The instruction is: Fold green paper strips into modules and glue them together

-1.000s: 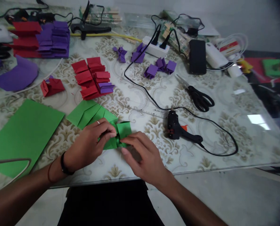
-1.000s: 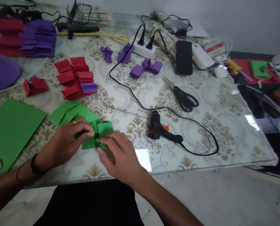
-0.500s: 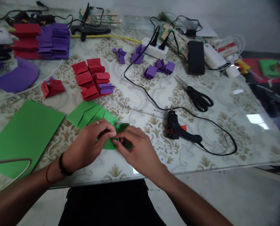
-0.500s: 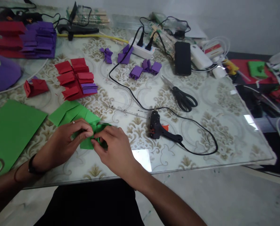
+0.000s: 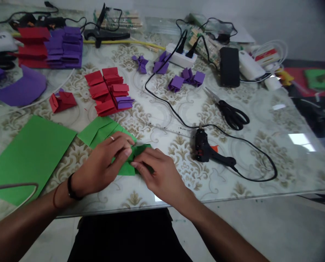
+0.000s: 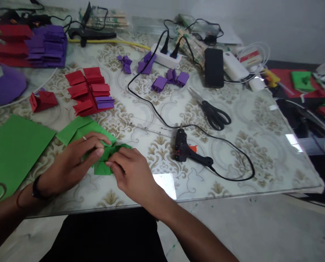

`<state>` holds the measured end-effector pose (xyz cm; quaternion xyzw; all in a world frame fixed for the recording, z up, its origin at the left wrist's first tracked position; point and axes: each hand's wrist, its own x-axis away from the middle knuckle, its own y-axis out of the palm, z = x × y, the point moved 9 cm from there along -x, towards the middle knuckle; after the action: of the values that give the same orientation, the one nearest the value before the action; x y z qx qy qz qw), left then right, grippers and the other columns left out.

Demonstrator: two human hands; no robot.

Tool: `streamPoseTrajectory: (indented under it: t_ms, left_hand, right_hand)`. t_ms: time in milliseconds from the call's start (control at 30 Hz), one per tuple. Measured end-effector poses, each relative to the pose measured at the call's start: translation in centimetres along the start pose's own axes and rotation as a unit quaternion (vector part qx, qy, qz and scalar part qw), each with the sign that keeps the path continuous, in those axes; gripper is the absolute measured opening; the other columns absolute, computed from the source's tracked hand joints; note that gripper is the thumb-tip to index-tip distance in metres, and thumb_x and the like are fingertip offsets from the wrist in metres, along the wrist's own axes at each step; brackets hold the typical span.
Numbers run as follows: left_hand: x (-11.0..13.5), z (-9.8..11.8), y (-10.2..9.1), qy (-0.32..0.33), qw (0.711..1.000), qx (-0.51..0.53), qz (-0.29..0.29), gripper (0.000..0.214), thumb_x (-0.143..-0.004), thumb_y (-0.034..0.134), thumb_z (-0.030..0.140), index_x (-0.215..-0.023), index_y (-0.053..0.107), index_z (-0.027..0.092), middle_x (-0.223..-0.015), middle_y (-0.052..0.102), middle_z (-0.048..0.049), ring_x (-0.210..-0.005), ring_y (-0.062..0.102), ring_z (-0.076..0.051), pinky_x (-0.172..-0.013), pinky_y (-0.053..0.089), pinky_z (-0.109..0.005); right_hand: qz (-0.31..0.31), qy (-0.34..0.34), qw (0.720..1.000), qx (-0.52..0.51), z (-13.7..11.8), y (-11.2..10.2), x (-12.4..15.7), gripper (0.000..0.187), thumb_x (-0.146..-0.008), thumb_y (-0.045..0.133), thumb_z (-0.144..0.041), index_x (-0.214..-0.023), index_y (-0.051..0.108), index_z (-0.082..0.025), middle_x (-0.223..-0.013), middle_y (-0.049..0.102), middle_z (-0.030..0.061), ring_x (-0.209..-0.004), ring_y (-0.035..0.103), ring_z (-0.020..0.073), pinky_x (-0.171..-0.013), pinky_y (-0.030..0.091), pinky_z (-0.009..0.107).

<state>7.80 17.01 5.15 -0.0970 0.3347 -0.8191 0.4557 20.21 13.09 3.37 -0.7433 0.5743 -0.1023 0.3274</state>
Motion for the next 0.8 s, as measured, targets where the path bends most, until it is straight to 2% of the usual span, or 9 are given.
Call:
streamPoseTrajectory:
  t_ms: [67,100,233,400,567,800]
  left_hand:
    - [-0.1,0.1,0.5,0.014,1.000,-0.011,-0.024,0.023,-0.107,0.046,0.017,-0.086,0.054,0.023,-0.102,0.070,-0.0058,-0.121,0.067,-0.023,-0.096,0.055,-0.037]
    - [-0.1,0.0,0.6,0.015,0.999,-0.012,-0.031,0.023,-0.107,0.047,0.017,-0.086,0.055,0.023,-0.101,0.071,-0.0054,-0.122,0.067,-0.023,-0.096,0.055,-0.037]
    - [-0.1,-0.4,0.7,0.010,0.999,0.006,-0.046,0.019,-0.106,0.052,0.021,-0.088,0.060,0.021,-0.097,0.070,-0.0031,-0.100,0.069,-0.019,-0.087,0.055,-0.032]
    - [-0.1,-0.5,0.7,0.004,0.998,-0.012,-0.060,0.021,-0.106,0.054,0.020,-0.086,0.059,0.020,-0.087,0.066,0.0006,-0.083,0.063,-0.015,-0.076,0.049,-0.028]
    - [-0.1,-0.5,1.0,0.011,0.998,-0.018,-0.067,0.020,-0.105,0.054,0.018,-0.085,0.058,0.020,-0.084,0.065,0.0012,-0.080,0.062,-0.015,-0.073,0.048,-0.027]
    - [0.0,-0.2,1.0,0.021,0.998,-0.005,-0.066,0.020,-0.105,0.055,0.016,-0.086,0.059,0.020,-0.086,0.065,0.0010,-0.082,0.062,-0.015,-0.075,0.048,-0.027]
  right_hand:
    - [-0.003,-0.018,1.000,0.016,-0.1,0.1,0.2,0.019,-0.106,0.061,-0.018,-0.090,0.070,-0.020,-0.087,0.071,0.0034,-0.082,0.065,0.0192,-0.078,0.051,0.033]
    - [-0.002,-0.022,1.000,0.022,-0.1,0.1,0.2,0.021,-0.107,0.060,-0.019,-0.089,0.069,-0.020,-0.086,0.070,0.0036,-0.081,0.064,0.0192,-0.077,0.051,0.033]
    - [0.001,-0.019,1.000,0.017,0.1,0.0,0.6,0.024,-0.108,0.057,-0.018,-0.086,0.066,-0.020,-0.082,0.065,0.0028,-0.078,0.062,0.0182,-0.071,0.052,0.031]
    - [0.000,0.001,1.000,0.006,0.5,-0.1,1.1,0.018,-0.109,0.056,-0.019,-0.096,0.068,-0.020,-0.087,0.070,0.0033,-0.080,0.067,0.0175,-0.075,0.055,0.030]
    - [-0.017,-0.009,1.000,0.024,0.4,0.1,1.4,0.020,-0.111,0.053,-0.020,-0.097,0.067,-0.020,-0.089,0.069,0.0038,-0.081,0.067,0.0175,-0.076,0.055,0.030]
    - [-0.004,-0.025,0.999,0.032,0.3,0.0,1.3,0.022,-0.110,0.053,-0.019,-0.093,0.065,-0.018,-0.085,0.064,0.0037,-0.078,0.063,0.0181,-0.073,0.051,0.030]
